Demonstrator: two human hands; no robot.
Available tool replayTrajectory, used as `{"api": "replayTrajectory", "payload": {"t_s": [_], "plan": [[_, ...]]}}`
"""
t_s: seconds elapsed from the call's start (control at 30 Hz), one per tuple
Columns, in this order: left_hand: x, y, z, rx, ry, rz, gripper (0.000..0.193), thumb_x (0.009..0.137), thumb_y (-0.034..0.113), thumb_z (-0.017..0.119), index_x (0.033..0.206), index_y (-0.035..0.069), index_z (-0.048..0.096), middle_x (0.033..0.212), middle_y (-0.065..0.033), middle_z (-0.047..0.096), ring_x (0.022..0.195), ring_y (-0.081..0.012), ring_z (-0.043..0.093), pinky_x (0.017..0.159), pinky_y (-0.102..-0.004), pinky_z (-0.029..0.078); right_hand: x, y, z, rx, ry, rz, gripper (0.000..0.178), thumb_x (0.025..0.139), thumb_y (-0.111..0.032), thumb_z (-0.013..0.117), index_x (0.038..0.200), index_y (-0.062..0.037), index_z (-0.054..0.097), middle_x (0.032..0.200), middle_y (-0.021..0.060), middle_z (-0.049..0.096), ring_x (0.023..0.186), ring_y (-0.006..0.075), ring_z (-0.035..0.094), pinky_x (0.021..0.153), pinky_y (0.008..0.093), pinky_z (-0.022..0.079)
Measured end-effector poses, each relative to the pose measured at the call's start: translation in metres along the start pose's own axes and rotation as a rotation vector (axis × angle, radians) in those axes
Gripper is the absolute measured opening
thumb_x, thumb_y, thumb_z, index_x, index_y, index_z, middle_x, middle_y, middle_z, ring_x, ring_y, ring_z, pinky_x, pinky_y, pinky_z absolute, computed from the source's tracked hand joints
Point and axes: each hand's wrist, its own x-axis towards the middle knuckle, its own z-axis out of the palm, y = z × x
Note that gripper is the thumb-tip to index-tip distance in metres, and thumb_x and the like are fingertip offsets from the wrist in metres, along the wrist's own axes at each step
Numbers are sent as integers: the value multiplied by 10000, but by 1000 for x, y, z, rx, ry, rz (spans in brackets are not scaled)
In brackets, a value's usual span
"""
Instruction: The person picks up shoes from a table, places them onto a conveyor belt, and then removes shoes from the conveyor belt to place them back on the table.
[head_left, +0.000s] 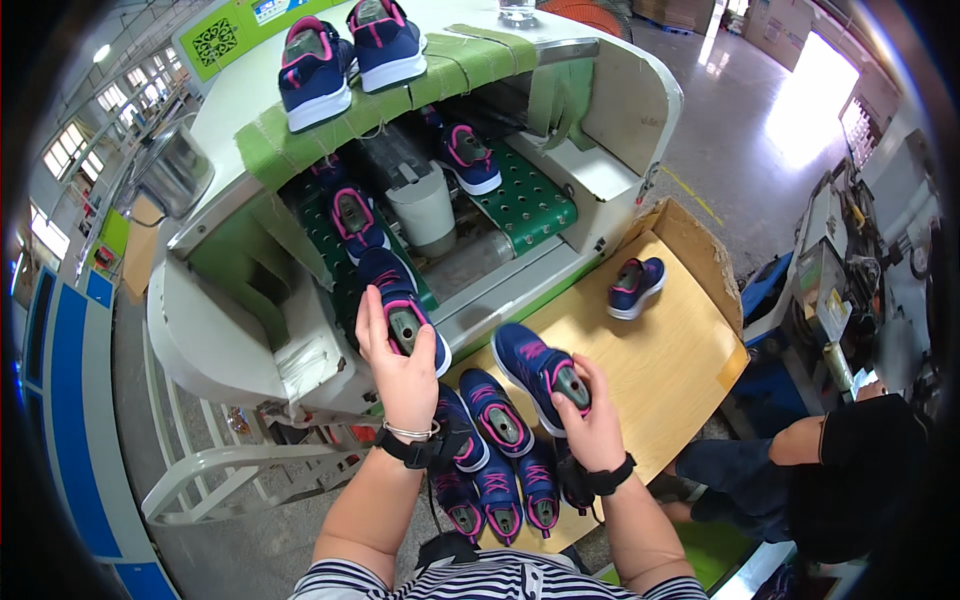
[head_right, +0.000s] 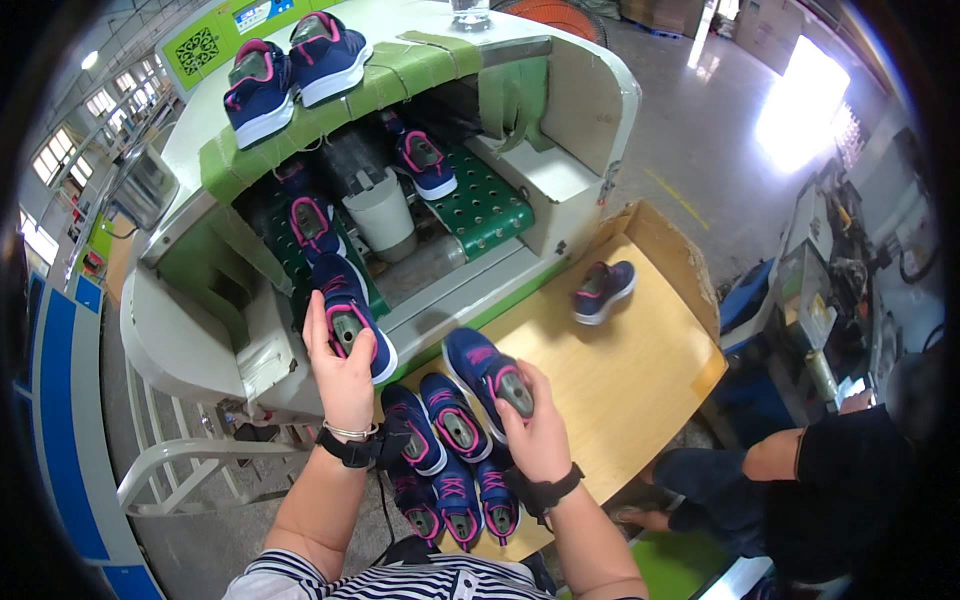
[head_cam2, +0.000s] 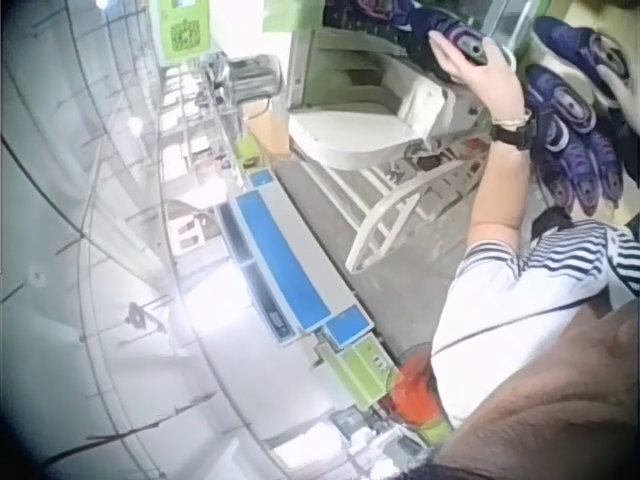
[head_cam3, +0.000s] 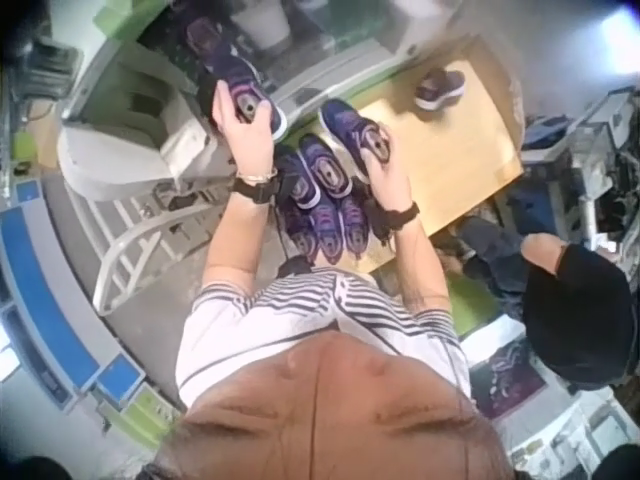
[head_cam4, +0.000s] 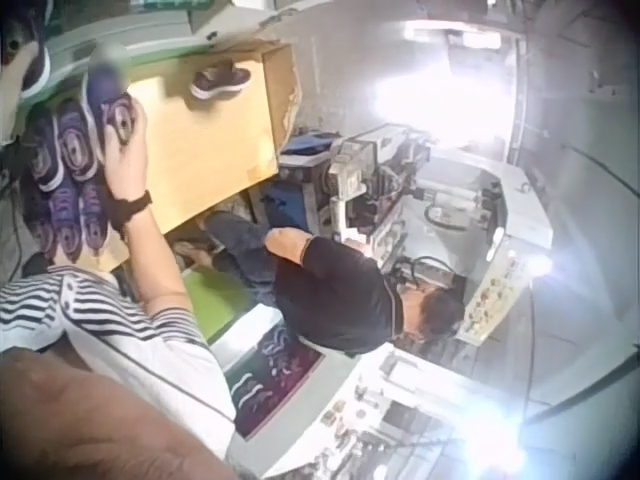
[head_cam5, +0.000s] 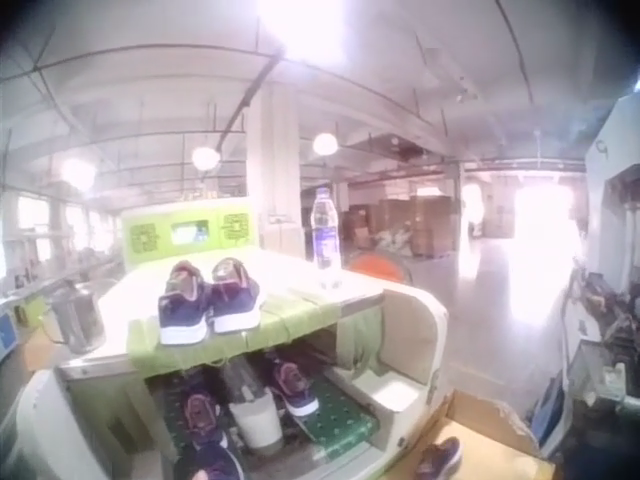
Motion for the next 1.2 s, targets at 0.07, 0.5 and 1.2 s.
{"api": "replayTrajectory", "payload": {"t_s": [0.07, 0.5, 1.2], "plan": [[4, -4, 2, -43, 11, 7, 734, 844, 53, 668, 1507, 50, 354, 1494, -156, 339, 1388, -281, 345, 1162, -374, 260, 21, -25, -4, 97, 59, -325, 536, 904, -71, 645, 1403, -30, 455, 1271, 228, 590, 1197, 322, 586, 995, 363, 459], [34, -3, -18, -233, -131, -108, 571, 964, 114, 575, 1501, 50, 390, 1316, -103, 550, 1143, -169, 540, 1019, -291, 395, 224, -13, 20, 244, 269, -523, 485, 921, -377, 668, 1240, -25, 567, 1222, 199, 571, 1189, 332, 529, 1027, 390, 407], [-98, 0, 20, 295, -605, 244, 430, 857, 56, 654, 1278, 28, 570, 1501, -187, 315, 1351, -330, 370, 1114, -418, 308, -70, 146, -97, -664, 240, -65, 669, 760, 2, 679, 1390, -139, 504, 1481, 276, 358, 1365, 454, 355, 1126, 497, 320]]}}
